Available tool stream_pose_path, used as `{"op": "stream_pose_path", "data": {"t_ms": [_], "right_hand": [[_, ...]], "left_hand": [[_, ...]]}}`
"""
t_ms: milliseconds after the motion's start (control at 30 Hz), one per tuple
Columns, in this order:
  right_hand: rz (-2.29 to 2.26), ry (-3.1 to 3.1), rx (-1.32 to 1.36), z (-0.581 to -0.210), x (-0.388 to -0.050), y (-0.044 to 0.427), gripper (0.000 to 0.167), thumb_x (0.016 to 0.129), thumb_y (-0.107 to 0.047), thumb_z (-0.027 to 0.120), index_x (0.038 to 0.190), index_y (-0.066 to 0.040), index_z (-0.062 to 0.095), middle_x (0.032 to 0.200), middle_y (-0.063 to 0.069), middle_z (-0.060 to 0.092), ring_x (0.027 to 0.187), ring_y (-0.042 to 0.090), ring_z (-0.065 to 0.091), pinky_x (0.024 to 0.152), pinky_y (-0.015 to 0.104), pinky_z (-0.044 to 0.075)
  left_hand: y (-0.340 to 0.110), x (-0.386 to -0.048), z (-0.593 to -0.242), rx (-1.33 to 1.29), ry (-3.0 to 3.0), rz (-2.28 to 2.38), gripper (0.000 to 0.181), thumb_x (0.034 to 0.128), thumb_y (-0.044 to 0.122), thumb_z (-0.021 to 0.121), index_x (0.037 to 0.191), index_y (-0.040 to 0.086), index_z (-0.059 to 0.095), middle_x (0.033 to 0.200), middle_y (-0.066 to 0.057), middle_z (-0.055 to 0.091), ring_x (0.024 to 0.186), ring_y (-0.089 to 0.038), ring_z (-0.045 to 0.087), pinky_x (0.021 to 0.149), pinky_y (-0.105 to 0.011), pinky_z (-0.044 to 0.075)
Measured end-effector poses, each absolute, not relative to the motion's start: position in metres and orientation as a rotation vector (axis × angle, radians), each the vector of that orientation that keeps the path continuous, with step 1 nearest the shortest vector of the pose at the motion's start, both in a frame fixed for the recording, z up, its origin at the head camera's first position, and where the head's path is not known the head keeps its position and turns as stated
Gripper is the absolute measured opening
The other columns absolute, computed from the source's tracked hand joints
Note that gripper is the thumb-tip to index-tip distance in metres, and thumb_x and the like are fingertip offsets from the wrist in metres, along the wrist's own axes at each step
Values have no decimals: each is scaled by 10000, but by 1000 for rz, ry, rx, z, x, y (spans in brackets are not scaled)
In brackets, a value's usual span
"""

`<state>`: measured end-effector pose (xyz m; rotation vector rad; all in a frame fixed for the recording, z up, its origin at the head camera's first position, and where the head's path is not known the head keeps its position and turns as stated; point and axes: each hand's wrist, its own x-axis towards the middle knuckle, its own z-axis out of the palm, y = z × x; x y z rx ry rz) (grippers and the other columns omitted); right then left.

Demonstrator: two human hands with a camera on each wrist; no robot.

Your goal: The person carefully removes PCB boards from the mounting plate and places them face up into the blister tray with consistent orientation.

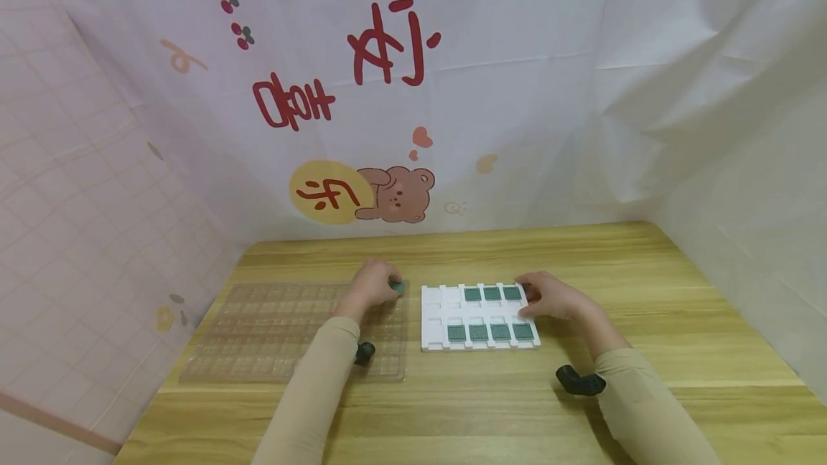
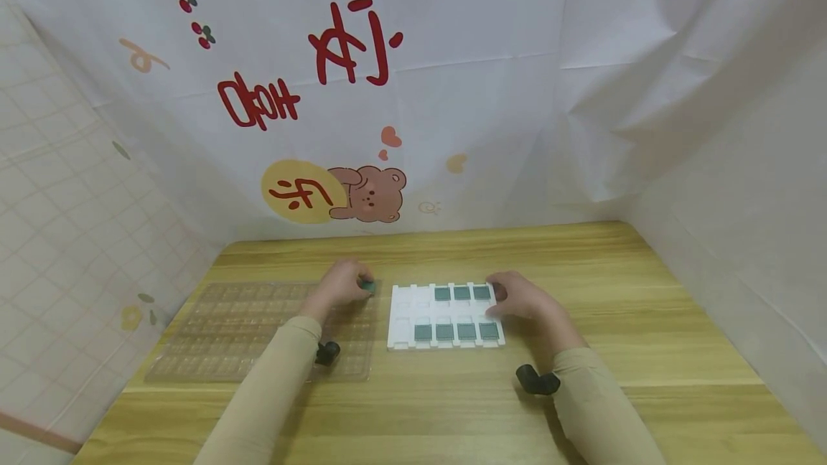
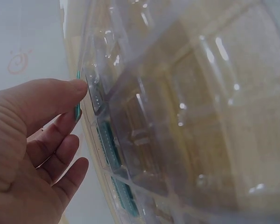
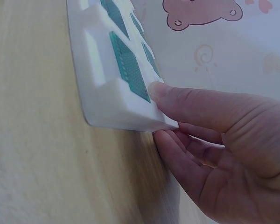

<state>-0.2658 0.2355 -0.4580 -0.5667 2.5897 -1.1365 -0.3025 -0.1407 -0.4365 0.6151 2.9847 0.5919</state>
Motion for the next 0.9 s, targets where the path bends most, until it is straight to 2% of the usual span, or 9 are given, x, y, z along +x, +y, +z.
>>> {"op": "stream_pose_path", "data": {"t_ms": [133, 367, 900], "right_hand": [[-1126, 2601, -587, -457, -265, 236, 718, 790, -59, 816, 1340, 186, 426, 1171, 261, 582, 1060, 374, 597, 913, 498, 496], [-1126, 2603, -582, -458, -265, 236, 719, 790, -65, 819, 1344, 177, 430, 1173, 253, 579, 1059, 366, 594, 914, 496, 494], [-1130, 2603, -568, -458, -265, 237, 723, 789, -70, 820, 1347, 175, 430, 1187, 261, 562, 1067, 366, 589, 918, 490, 492]], "left_hand": [[-141, -302, -437, 622, 2993, 593, 188, 789, 52, 800, 974, 68, 772, 942, -19, 733, 999, -249, 624, 1045, -428, 380], [-142, -302, -438, 637, 2987, 603, 188, 786, 53, 809, 970, 52, 769, 950, -36, 730, 992, -253, 621, 994, -437, 426], [-142, -307, -442, 617, 2970, 623, 185, 788, 59, 810, 969, 68, 772, 946, -17, 730, 992, -238, 622, 1074, -441, 352]]}}
